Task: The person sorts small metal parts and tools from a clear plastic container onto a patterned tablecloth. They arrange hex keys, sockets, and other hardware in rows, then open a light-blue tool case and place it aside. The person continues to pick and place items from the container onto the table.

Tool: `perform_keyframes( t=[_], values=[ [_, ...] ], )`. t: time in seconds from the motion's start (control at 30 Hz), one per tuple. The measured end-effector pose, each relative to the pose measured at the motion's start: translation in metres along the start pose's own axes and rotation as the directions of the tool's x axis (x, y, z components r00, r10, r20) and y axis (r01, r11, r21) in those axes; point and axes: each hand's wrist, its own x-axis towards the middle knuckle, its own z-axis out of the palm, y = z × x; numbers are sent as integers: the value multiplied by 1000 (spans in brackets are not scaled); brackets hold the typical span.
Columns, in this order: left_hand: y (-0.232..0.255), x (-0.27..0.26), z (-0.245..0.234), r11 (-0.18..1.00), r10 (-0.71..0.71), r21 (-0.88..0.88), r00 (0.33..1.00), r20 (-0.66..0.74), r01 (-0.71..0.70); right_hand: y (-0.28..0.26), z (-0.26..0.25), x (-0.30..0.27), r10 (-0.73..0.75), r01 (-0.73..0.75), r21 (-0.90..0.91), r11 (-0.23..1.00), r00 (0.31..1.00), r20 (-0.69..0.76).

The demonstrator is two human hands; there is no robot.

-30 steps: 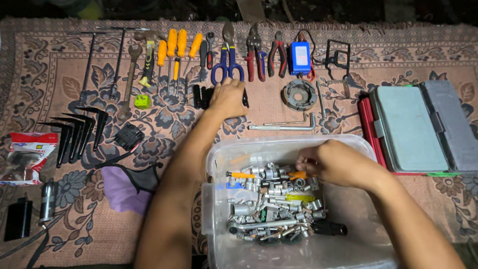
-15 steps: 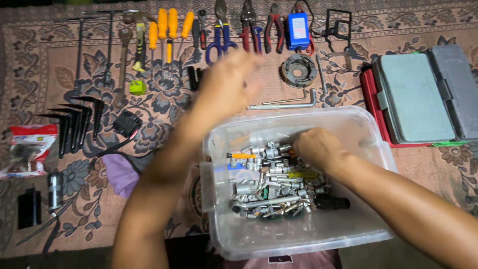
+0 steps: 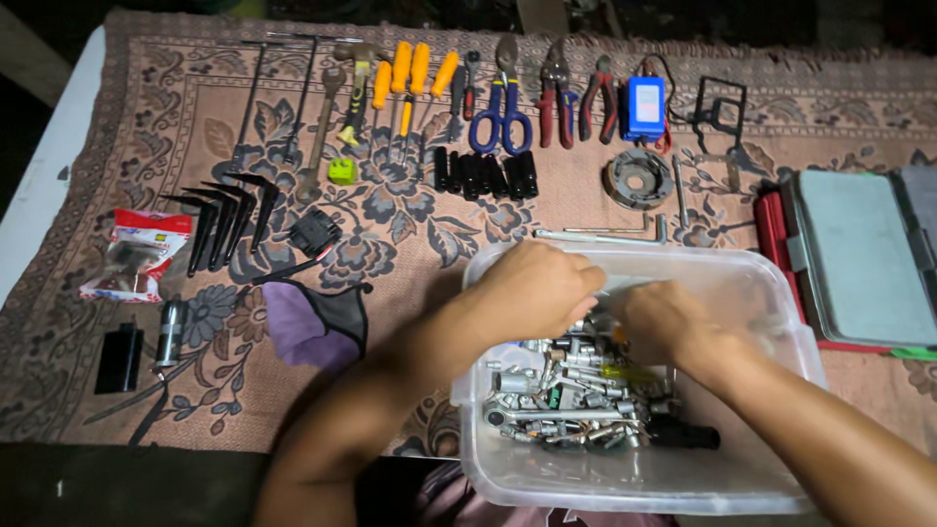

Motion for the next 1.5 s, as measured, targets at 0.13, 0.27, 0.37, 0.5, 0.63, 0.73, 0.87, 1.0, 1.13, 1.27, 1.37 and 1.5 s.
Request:
perform_keyframes(
  t=[0.13, 0.27, 0.37, 0.5, 0.63, 0.73, 0.87, 1.0, 1.13, 1.27, 1.37, 1.5],
  values=[
    [4, -2, -1, 999, 24, 30, 999, 47, -26, 3, -43, -43, -77, 87, 44, 995, 977, -199],
    [9, -1, -6, 999, 43, -12, 996, 76, -43, 20, -93, -102, 111, -99, 114, 988, 989, -100],
    [13, 2, -12, 989, 91, -112, 995, -34, -95, 34, -128, -129, 119, -73, 199, 977, 965, -232],
    [13, 1, -22, 986, 44, -144, 966, -257, -84, 36, -162, -142, 134, 104, 370, 923, 815, -564],
    [-8, -5, -23, 988, 33, -117, 886, -463, -98, 38, -189, -128, 277, -269, 85, 959, 844, -460],
    [-62, -6, -16, 998, -58, -34, 853, -519, 47, 40, -186, -117, 258, -234, 123, 964, 732, -631],
    [-188, -10, -20, 861, -340, 94, 702, -626, 500, 36, -156, -90, 190, 38, 252, 967, 550, -813],
    [-286, -30, 0, 597, -646, 92, 545, -535, 797, 28, -111, -69, 197, 33, 315, 949, 717, -669],
    [-340, -28, 26, 469, -783, 112, 471, -406, 876, 28, -79, -54, 285, 40, 490, 871, 771, -569],
    [-374, -18, 47, 431, -781, 204, 476, -404, 879, 32, -69, -49, 241, 132, 518, 845, 770, -590],
    [-394, -13, 63, 430, -767, 313, 525, -368, 847, 33, -69, -49, 232, 66, 463, 884, 798, -556],
    [-406, -11, 79, 413, -740, 375, 546, -392, 830, 33, -71, -49, 248, 28, 490, 871, 837, -488]
  ],
)
